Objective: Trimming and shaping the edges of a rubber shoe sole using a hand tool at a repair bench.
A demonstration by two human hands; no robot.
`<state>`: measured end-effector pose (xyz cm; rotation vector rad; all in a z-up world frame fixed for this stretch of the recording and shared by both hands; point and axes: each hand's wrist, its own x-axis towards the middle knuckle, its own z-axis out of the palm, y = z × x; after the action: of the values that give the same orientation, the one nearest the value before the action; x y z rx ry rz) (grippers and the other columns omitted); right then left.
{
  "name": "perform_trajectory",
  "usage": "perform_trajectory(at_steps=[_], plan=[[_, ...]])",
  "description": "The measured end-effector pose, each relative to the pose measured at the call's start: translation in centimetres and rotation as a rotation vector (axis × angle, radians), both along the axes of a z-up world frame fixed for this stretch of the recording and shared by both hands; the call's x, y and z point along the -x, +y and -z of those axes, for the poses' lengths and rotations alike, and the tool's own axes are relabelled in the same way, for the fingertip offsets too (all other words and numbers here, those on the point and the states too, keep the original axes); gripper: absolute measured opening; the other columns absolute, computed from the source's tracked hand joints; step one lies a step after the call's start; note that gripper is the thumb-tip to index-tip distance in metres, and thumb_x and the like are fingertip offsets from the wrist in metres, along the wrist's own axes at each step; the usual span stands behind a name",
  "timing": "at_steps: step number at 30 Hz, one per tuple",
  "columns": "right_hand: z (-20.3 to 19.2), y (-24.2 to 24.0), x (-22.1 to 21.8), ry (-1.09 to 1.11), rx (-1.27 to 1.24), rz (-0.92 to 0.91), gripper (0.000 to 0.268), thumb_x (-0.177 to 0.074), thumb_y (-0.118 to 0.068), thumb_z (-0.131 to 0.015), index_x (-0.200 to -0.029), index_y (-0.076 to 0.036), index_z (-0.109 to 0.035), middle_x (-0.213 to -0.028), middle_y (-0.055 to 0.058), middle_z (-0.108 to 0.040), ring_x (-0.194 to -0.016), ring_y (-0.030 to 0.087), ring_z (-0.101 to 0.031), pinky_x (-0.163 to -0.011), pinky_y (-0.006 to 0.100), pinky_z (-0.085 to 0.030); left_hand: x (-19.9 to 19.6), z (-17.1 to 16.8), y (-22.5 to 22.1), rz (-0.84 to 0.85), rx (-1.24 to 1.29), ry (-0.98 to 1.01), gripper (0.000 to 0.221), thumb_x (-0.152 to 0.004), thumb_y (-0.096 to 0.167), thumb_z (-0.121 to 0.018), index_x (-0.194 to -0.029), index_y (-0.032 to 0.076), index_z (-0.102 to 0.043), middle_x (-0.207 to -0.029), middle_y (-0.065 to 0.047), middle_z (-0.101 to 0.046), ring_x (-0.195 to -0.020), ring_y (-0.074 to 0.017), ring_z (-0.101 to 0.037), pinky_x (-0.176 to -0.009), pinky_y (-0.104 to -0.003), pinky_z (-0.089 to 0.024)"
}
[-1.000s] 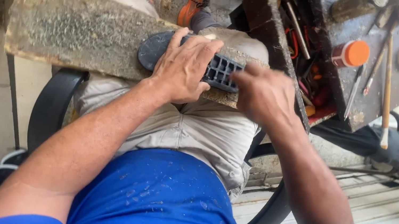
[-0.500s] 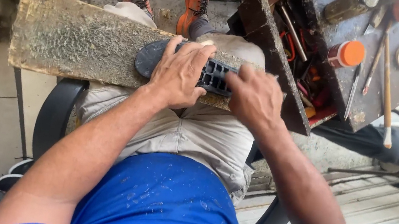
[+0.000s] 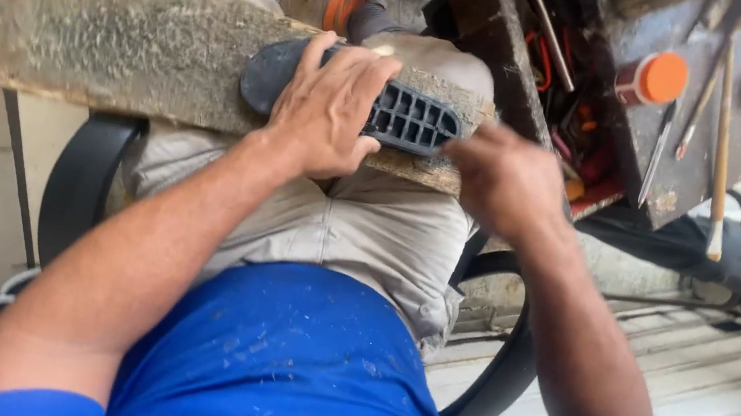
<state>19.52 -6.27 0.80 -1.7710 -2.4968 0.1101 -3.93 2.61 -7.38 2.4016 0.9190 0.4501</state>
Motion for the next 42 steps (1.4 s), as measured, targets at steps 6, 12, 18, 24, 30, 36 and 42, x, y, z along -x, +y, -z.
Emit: perform_trajectory(at_steps=[6, 12, 18, 24, 30, 36, 42], plan=[[3.1, -1.3, -1.6, -0.028, -0.106, 0.114, 0.016, -0.092, -0.020, -0.056, -0.097, -0.030, -0.068, -0.081, 0.001, -0.046, -0.057, 0.035, -0.059, -0.053, 0.049, -0.050, 0.2, -0.1, -0.2, 0.031, -0.020, 0.014, 0.090, -0.072, 0.029, -0.087, -0.145, 0.008, -0.039, -0.131, -0.015, -0.064, -0.137, -0.0333, -0.049, -0.121, -0.064, -0.014], [0.8, 2.7, -0.8, -0.077, -0.233, -0.081, 0.016, -0.088, -0.021, -0.061, -0.097, -0.034, -0.067, -0.089, -0.005, -0.052, -0.080, 0.021, -0.064, -0.089, 0.037, -0.044, 0.3, -0.4, 0.1, 0.026, -0.027, -0.019, 0.089, -0.072, 0.026, -0.088, -0.145, 0.009, -0.039, -0.130, -0.014, -0.066, -0.136, -0.0320, -0.050, -0.120, -0.064, -0.015], [4.3, 5.5, 2.5, -0.099, -0.192, -0.207, 0.022, -0.088, -0.005, -0.062, -0.091, -0.027, -0.066, -0.087, -0.001, -0.042, -0.079, 0.022, -0.051, -0.097, 0.051, -0.031, 0.5, -0.3, 0.1, 0.026, -0.044, -0.044, 0.092, -0.073, 0.027, -0.090, -0.146, 0.007, -0.037, -0.133, -0.017, -0.065, -0.135, -0.0343, -0.050, -0.118, -0.065, -0.016], [-1.6, 2.1, -1.9, -0.470, 0.067, -0.175, 0.032, -0.089, -0.002, -0.058, -0.096, -0.031, -0.069, -0.087, -0.003, -0.045, -0.084, 0.020, -0.051, -0.101, 0.050, -0.035, 0.3, 0.1, 0.0, 0.014, -0.021, -0.059, 0.093, -0.070, 0.026, -0.091, -0.146, 0.010, -0.039, -0.131, -0.015, -0.068, -0.134, -0.0333, -0.053, -0.119, -0.063, -0.015], [2.9, 4.7, 2.3, -0.179, -0.074, -0.191, 0.030, -0.083, 0.000, -0.063, -0.091, -0.027, -0.071, -0.088, 0.001, -0.048, -0.083, 0.023, -0.050, -0.097, 0.053, -0.031, 0.4, -0.5, 0.1, 0.028, -0.049, -0.014, 0.089, -0.072, 0.027, -0.090, -0.143, 0.009, -0.039, -0.129, -0.016, -0.067, -0.133, -0.0328, -0.052, -0.118, -0.064, -0.018], [2.7, 0.7, -5.4, -0.271, -0.012, -0.128, 0.012, -0.078, -0.017, -0.071, -0.083, -0.026, -0.064, -0.093, 0.003, -0.046, -0.088, 0.024, -0.054, -0.093, 0.048, -0.035, 0.3, 0.3, 0.0, 0.011, -0.033, -0.050, 0.093, -0.069, 0.029, -0.091, -0.144, 0.010, -0.041, -0.133, -0.014, -0.066, -0.136, -0.0314, -0.051, -0.120, -0.063, -0.016], [1.2, 2.2, -1.1, -0.074, -0.121, -0.073, 0.023, -0.074, -0.001, -0.067, -0.084, -0.022, -0.068, -0.090, 0.003, -0.049, -0.088, 0.025, -0.054, -0.095, 0.048, -0.031, 0.3, 0.1, 0.2, 0.010, -0.052, -0.020, 0.089, -0.071, 0.031, -0.091, -0.142, 0.011, -0.042, -0.130, -0.014, -0.067, -0.135, -0.0302, -0.052, -0.120, -0.061, -0.016]])
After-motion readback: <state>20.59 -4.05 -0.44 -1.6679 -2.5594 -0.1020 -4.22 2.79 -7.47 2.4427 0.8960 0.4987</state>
